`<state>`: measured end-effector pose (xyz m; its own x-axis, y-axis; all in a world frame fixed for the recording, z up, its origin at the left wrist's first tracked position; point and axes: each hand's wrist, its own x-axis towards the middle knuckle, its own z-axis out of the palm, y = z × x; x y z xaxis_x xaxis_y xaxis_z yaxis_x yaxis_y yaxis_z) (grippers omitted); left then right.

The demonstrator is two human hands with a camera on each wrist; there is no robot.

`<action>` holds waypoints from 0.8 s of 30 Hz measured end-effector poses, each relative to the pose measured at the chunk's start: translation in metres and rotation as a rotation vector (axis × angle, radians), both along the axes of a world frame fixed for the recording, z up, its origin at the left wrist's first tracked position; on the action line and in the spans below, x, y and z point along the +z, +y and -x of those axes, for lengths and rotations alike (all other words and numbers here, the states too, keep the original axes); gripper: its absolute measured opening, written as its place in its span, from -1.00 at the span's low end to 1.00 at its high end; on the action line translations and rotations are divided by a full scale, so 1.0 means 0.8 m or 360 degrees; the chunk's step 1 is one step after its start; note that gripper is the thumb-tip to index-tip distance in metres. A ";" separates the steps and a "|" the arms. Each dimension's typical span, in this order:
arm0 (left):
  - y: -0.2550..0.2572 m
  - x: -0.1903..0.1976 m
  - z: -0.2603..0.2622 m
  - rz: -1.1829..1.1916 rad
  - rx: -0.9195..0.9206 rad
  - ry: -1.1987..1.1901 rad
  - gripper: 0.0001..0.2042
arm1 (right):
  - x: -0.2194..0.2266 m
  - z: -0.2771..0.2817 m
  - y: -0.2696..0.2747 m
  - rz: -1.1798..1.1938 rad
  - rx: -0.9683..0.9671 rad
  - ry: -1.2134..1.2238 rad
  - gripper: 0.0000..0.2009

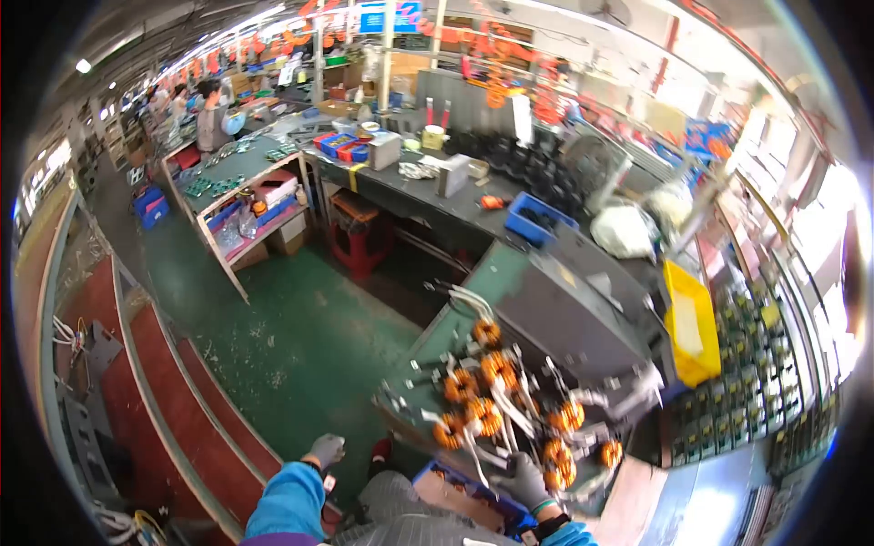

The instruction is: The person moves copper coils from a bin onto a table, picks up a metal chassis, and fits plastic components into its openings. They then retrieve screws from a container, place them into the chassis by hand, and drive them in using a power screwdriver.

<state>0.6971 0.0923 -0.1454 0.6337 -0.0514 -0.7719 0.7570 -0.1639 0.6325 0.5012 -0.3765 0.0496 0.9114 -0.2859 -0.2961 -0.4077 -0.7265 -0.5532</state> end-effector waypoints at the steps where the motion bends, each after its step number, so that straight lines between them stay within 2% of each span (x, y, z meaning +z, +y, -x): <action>1: 0.019 0.001 -0.020 0.0004 0.0041 0.0018 -0.83 | -0.005 -0.040 0.008 0.0090 0.0022 0.0135 -0.16; 2: 0.039 0.003 -0.034 0.0018 0.0121 0.0077 -0.81 | -0.011 -0.073 0.017 0.0259 0.0085 0.0235 -0.14; 4: 0.065 0.011 -0.079 0.0018 0.0218 0.0147 -0.78 | -0.003 -0.128 0.024 0.0440 0.0053 0.0767 -0.24; 6: 0.095 0.012 -0.103 0.0071 0.0365 0.0220 -0.73 | -0.065 -0.126 0.014 0.0632 0.0142 0.0858 -0.42; 7: 0.101 0.016 -0.113 0.0016 0.0378 0.0193 -0.71 | -0.077 -0.122 0.011 0.0695 0.0195 0.0874 -0.57; 10: 0.109 0.013 -0.150 -0.0017 0.0384 0.0309 -0.68 | -0.058 -0.146 0.011 0.0657 0.0305 0.1095 -0.53; 11: 0.105 0.012 -0.164 -0.0043 0.0328 0.0328 -0.66 | -0.088 -0.130 0.004 0.0703 0.0256 0.1005 -0.48; 12: 0.095 0.015 -0.182 -0.0062 0.0260 0.0342 -0.66 | -0.084 -0.129 0.005 0.0678 0.0239 0.0978 -0.44; 14: 0.068 0.023 -0.218 -0.0072 -0.0023 0.0358 -0.62 | -0.130 -0.104 -0.001 0.0781 0.0159 0.0977 -0.42; 15: 0.049 0.023 -0.239 -0.0064 -0.0208 0.0284 -0.60 | -0.101 -0.116 0.017 0.0689 0.0117 0.1034 -0.34; 16: 0.019 0.031 -0.261 -0.0048 -0.0404 0.0217 -0.58 | -0.045 -0.154 0.026 0.0593 0.0064 0.1093 -0.17; 18: -0.050 0.065 -0.300 0.0093 -0.0735 -0.0018 -0.57 | -0.046 -0.148 0.028 0.0646 0.0044 0.0914 -0.34; 20: -0.127 0.111 -0.333 0.0118 -0.1126 -0.0175 -0.54 | -0.045 -0.149 0.032 0.0653 -0.0041 0.0949 -0.43; 21: -0.160 0.125 -0.343 0.0115 -0.1225 -0.0163 -0.54 | -0.057 -0.141 0.032 0.0688 -0.0044 0.0884 -0.47; 23: -0.217 0.144 -0.357 -0.0051 -0.1814 -0.0724 -0.45 | -0.069 -0.133 0.036 0.0775 -0.0093 0.0796 -0.55; 24: -0.242 0.150 -0.361 -0.0032 -0.1924 -0.0744 -0.45 | -0.067 -0.135 0.040 0.0826 -0.0149 0.0783 -0.61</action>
